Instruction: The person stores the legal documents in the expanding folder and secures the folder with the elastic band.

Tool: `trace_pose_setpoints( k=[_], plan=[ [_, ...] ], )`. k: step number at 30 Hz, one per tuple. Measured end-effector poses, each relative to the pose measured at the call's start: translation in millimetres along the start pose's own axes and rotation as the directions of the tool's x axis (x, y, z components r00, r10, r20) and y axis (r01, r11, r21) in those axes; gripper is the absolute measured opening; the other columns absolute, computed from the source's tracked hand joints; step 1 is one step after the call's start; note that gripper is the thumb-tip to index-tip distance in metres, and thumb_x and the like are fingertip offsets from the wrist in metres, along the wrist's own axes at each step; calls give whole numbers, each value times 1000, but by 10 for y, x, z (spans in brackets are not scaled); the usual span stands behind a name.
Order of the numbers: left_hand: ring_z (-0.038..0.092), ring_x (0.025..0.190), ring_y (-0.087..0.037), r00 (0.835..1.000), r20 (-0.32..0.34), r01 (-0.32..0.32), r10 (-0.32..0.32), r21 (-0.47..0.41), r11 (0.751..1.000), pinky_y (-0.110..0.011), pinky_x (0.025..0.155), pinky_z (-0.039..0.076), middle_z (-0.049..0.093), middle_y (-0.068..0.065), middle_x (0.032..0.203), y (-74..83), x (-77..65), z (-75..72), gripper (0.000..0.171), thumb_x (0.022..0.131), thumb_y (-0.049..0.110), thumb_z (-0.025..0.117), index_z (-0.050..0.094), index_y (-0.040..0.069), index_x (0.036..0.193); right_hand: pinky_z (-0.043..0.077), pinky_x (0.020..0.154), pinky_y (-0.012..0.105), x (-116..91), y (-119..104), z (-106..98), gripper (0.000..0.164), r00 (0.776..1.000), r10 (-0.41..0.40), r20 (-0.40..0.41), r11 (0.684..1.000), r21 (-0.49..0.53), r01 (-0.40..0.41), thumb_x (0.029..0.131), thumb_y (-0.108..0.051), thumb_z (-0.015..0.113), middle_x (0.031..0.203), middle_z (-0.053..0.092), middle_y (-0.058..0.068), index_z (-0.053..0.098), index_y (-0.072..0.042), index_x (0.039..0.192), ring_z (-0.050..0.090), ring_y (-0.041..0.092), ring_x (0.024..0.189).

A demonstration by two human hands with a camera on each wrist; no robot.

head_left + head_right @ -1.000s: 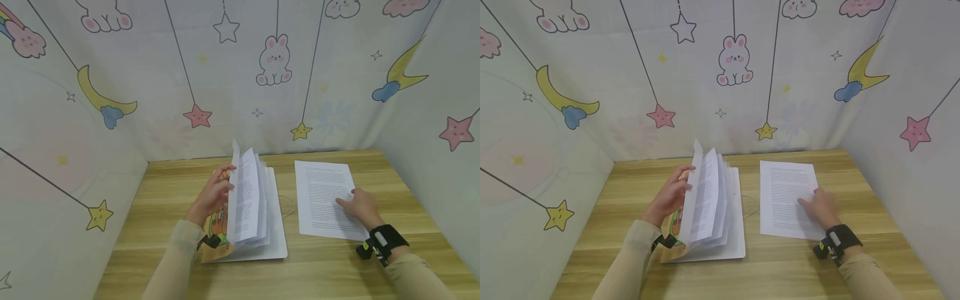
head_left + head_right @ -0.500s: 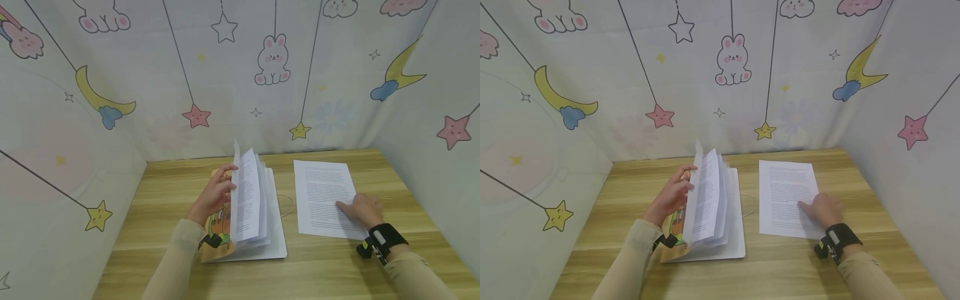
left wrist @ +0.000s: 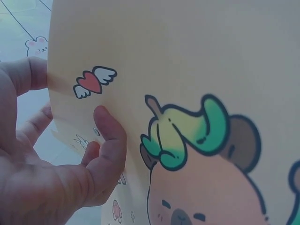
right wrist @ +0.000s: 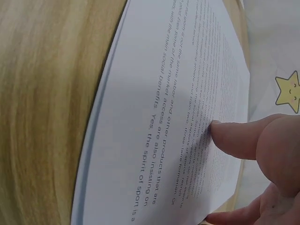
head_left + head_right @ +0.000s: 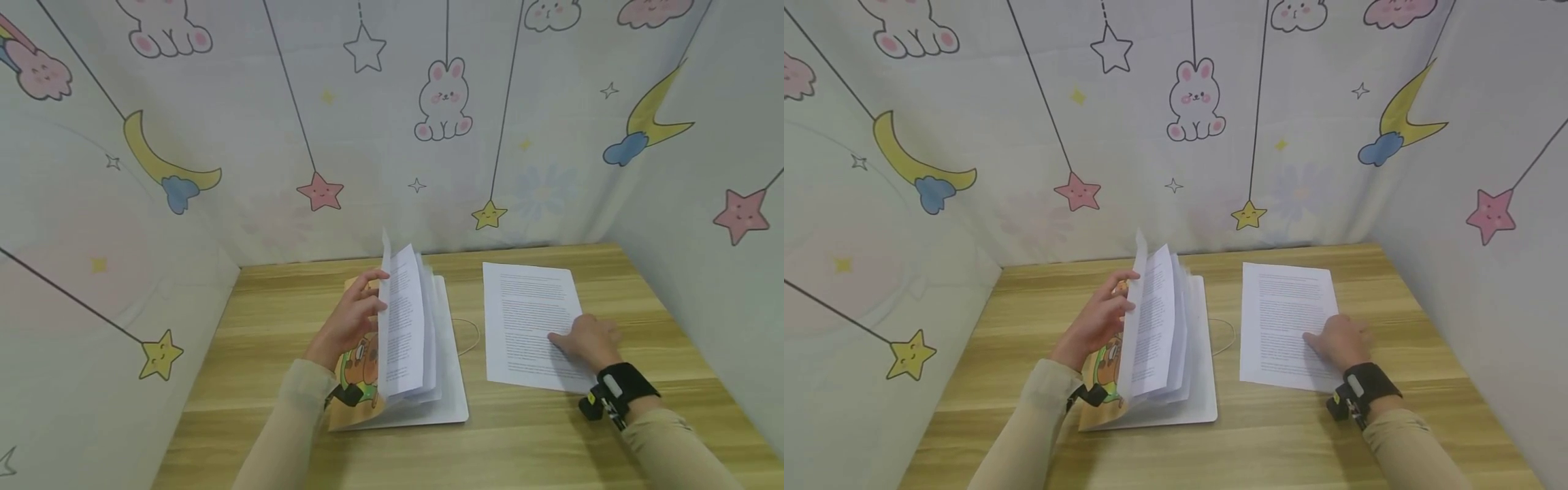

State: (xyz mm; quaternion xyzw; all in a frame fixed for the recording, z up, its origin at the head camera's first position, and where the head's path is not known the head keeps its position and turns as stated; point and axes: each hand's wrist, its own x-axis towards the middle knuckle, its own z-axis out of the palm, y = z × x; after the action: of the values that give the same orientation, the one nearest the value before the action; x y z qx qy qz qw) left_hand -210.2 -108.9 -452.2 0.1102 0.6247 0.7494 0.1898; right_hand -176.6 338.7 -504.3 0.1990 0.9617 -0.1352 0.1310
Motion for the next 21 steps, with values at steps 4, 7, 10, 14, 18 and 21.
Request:
trace_pose_setpoints(
  k=[4, 7, 10, 14, 18, 21],
  plan=[
    [52, 120, -44, 1000, 0, 0, 0, 2, 1000, -50, 86, 57, 42, -29, 148, 7, -8, 7, 54, 97, 2, 51, 39, 14, 148, 38, 85, 53, 19, -19, -28, 70, 999, 39, 23, 999, 18, -40, 91, -39, 76, 92, 49, 30, 52, 24, 108, 45, 45, 93],
    [52, 120, -45, 1000, 2, -7, 7, 3, 1000, -51, 87, 57, 41, -29, 149, 16, -17, 10, 50, 97, 1, 50, 44, 20, 143, 39, 84, 52, 33, -17, -44, 71, 998, 45, 37, 999, 18, -45, 90, -40, 76, 93, 48, 31, 52, 24, 109, 45, 45, 94],
    [52, 120, -45, 1000, 3, -12, 12, 4, 1000, -50, 87, 57, 41, -30, 149, 26, -27, 14, 49, 97, 1, 50, 45, 20, 142, 41, 83, 52, 40, -15, -63, 73, 998, 45, 47, 998, 30, -47, 89, -40, 77, 94, 49, 31, 52, 25, 111, 45, 46, 94],
    [51, 120, -45, 1000, 6, -4, 4, -3, 1000, -50, 88, 56, 40, -31, 148, 31, -42, 15, 54, 97, 2, 50, 38, 12, 148, 44, 82, 52, 47, -10, -87, 76, 997, 48, 63, 997, 57, -51, 88, -40, 79, 97, 49, 32, 52, 26, 113, 45, 47, 96],
    [51, 120, -46, 1000, 11, 7, -7, -12, 1000, -51, 89, 56, 40, -31, 148, 30, -50, 16, 57, 97, 2, 50, 35, 11, 151, 45, 83, 54, 55, 2, -91, 75, 997, 33, 69, 997, 73, -38, 87, -38, 80, 98, 51, 33, 52, 26, 115, 45, 47, 97],
    [51, 120, -46, 1000, 11, 0, 0, -10, 1000, -51, 88, 56, 40, -31, 148, 32, -41, 17, 55, 96, 2, 50, 37, 12, 149, 45, 83, 54, 62, 9, -108, 74, 997, 13, 71, 996, 86, -19, 87, -36, 80, 99, 53, 32, 52, 27, 114, 45, 48, 96]
  ],
)
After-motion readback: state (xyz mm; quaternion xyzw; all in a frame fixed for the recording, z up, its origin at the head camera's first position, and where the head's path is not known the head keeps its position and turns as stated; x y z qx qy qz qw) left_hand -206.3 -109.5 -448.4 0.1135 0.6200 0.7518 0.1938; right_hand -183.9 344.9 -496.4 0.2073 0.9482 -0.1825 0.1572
